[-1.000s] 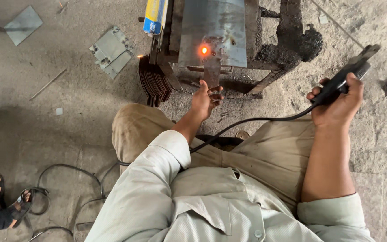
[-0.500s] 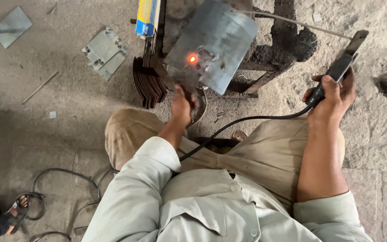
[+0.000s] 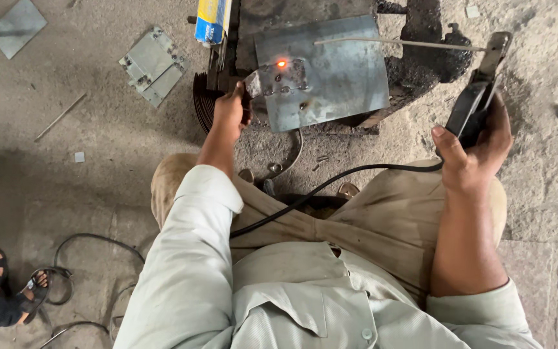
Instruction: The person welds small metal plates onto a larger curved metal surface using an arc welder. They hold the plates in place by hand or with a tool and apply the electrode to create weld spots.
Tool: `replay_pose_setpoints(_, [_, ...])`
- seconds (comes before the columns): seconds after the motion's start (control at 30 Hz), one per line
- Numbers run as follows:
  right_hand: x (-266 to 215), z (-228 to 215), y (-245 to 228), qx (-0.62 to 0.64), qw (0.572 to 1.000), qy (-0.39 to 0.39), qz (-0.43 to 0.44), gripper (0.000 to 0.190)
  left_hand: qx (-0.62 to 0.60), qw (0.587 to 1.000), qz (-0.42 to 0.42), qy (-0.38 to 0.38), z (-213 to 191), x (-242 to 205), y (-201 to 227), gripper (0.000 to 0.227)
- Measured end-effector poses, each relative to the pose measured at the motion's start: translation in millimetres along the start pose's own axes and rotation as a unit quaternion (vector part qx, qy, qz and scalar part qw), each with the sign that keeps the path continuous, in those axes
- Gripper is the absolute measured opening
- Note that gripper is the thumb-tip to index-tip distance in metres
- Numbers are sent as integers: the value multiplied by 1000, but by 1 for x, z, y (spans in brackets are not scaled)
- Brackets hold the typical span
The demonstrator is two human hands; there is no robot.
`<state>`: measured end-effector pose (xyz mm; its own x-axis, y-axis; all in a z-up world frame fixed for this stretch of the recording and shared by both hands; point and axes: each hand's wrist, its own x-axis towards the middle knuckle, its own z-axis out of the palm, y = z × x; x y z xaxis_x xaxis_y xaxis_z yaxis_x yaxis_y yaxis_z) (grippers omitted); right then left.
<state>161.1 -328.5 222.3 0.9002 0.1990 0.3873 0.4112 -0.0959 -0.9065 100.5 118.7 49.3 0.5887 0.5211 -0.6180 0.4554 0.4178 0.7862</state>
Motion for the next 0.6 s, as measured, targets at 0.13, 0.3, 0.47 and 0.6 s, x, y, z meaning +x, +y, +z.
replay_pose_setpoints(0.13, [-20, 2, -4, 22, 999, 2, 36, 60, -38, 998, 9, -49, -20, -6, -13, 34])
replay_pose_setpoints(0.3, [-40, 5, -13, -12, 998, -31, 50, 59, 39, 995, 91, -27, -26, -12, -25, 31])
replay_pose_setpoints(0.47, [-50, 13, -24, 2, 999, -35, 39, 64, 69, 968, 242, -23, -21, -16, -35, 32])
replay_pose_setpoints(0.6, [-54, 16, -29, -56, 997, -43, 25, 65, 114, 963, 244, -4, -18, -26, -30, 28])
